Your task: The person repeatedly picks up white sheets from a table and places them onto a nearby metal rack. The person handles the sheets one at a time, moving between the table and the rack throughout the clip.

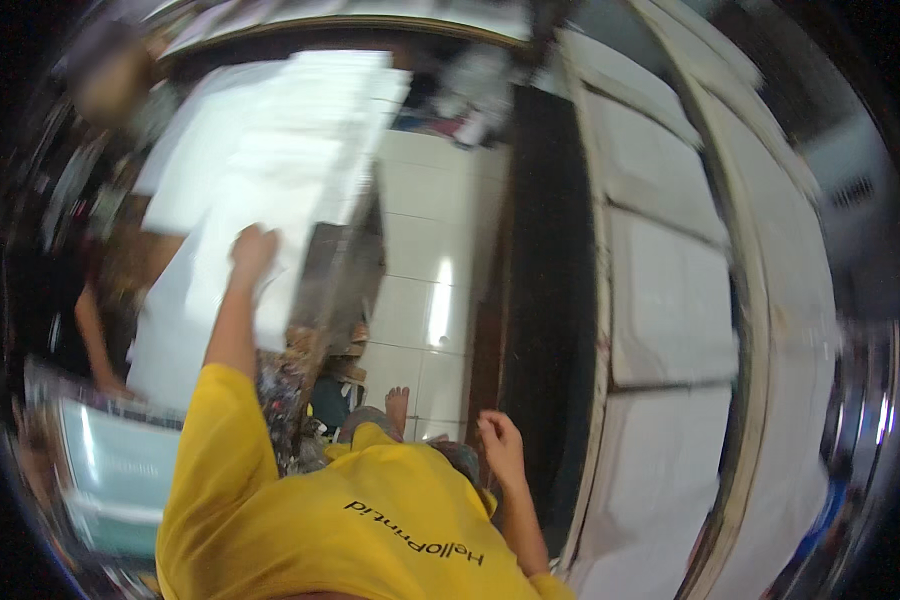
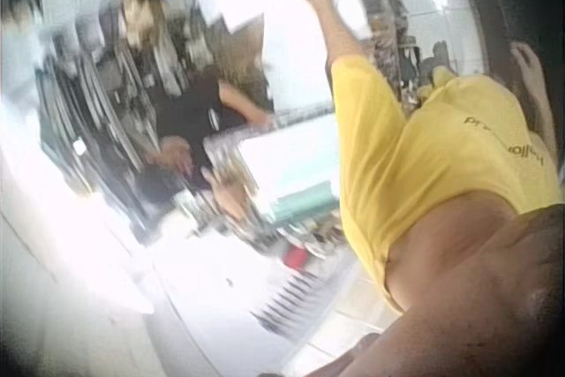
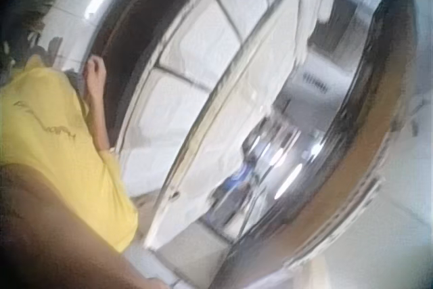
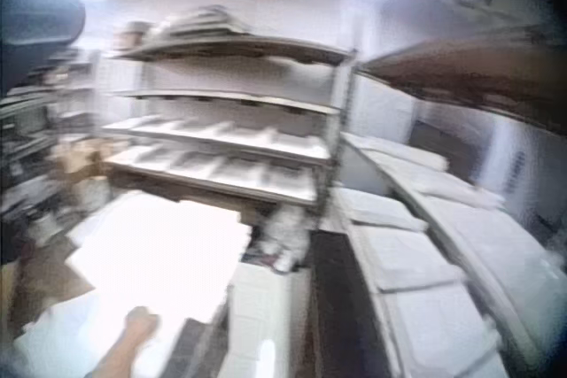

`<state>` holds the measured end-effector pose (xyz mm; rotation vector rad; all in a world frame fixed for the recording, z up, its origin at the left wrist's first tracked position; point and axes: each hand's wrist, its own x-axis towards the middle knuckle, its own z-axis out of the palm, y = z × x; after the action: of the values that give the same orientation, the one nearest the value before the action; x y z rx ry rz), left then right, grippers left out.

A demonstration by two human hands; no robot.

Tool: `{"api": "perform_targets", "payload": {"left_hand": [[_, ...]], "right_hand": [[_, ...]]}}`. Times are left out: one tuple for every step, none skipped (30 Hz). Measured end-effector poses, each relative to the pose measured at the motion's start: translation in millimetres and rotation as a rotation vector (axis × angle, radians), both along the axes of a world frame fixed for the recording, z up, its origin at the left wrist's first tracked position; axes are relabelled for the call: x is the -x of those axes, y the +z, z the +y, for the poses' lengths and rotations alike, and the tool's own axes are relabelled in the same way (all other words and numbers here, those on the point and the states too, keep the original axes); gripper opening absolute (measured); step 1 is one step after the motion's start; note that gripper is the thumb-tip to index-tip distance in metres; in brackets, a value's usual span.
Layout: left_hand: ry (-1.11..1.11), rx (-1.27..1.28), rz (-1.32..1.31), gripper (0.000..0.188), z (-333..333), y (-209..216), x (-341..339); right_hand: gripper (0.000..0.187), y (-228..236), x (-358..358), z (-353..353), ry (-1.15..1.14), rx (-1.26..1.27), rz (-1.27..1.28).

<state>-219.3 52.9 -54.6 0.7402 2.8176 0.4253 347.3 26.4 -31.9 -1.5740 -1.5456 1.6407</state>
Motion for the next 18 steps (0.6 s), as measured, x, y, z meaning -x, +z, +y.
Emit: {"api": "perform_targets", "payload": {"left_hand": [[-0.004, 0.029, 0.037, 0.046, 1.3, -7.9, 5.0], [-0.04, 0.003, 0.078, 0.043, -1.6, -14.4, 4.8], [-0.048, -0.026, 0.075, 0.04, -2.4, -16.4, 4.3], [-0.142, -0.047, 0.137, 0.039, -5.0, -15.4, -1.7], [-0.181, -0.04, 0.154, 0.037, -1.2, -10.5, -9.9], [-0.316, -0.114, 0.253, 0.035, -2.1, -2.8, -24.9], [-0.356, -0.199, 0.227, 0.033, 0.7, 6.4, -45.0], [-0.491, -0.307, 0.192, 0.031, -2.8, 17.3, -70.2], [-0.557, -0.399, 0.161, 0.029, -5.2, 25.7, -103.0], [-0.62, -0.507, 0.123, 0.027, -8.0, 34.3, -137.7], [-0.69, -0.512, 0.084, 0.025, -9.2, 41.7, -174.0], [-0.751, -0.526, 0.013, 0.023, -15.9, 49.2, -208.9], [-0.79, -0.519, -0.054, 0.022, -24.4, 55.3, -244.7], [-0.831, -0.529, -0.147, 0.021, -31.9, 60.0, -280.6], [-0.884, -0.5, -0.196, 0.019, -39.9, 65.3, -311.6], [-0.959, -0.51, -0.262, 0.018, -47.9, 70.4, -339.7], [-1.006, -0.488, -0.293, 0.016, -56.4, 75.8, -363.8], [-1.061, -0.488, -0.348, 0.015, -64.6, 80.5, -385.3]], "right_hand": [[0.021, 0.8, 2.1, 1.0, -0.017, 0.005, -0.088], [0.021, 2.9, 3.2, 0.1, 0.001, -0.013, -0.036], [0.022, 4.5, 6.5, 0.6, -0.013, 0.027, -0.042], [0.023, 6.6, 11.2, -0.6, 0.017, -0.112, -0.02], [0.023, 9.1, 16.4, 0.4, 0.026, -0.083, 0.035], [0.024, 12.0, 24.0, 1.1, 0.009, -0.053, 0.143], [0.024, 14.7, 31.6, 6.5, 0.069, -0.165, 0.082], [0.024, 19.3, 35.3, 8.8, 0.045, -0.089, 0.151], [0.024, 24.7, 39.7, 11.4, 0.04, -0.012, 0.248], [0.025, 30.1, 45.4, 15.0, 0.031, -0.055, 0.258], [0.027, 36.8, 47.6, 17.7, 0.031, -0.066, 0.253], [0.027, 43.4, 45.4, 17.3, 0.027, -0.152, 0.299], [0.027, 50.4, 44.8, 16.8, 0.025, -0.182, 0.293], [0.027, 56.4, 41.4, 16.6, 0.028, -0.211, 0.287], [0.027, 61.8, 35.9, 16.0, 0.021, -0.252, 0.262], [0.027, 66.2, 29.1, 15.2, 0.018, -0.291, 0.237], [0.027, 69.4, 21.2, 13.5, 0.006, -0.363, 0.234], [0.026, 71.8, 12.9, 10.9, -0.008, -0.332, 0.215]]}}
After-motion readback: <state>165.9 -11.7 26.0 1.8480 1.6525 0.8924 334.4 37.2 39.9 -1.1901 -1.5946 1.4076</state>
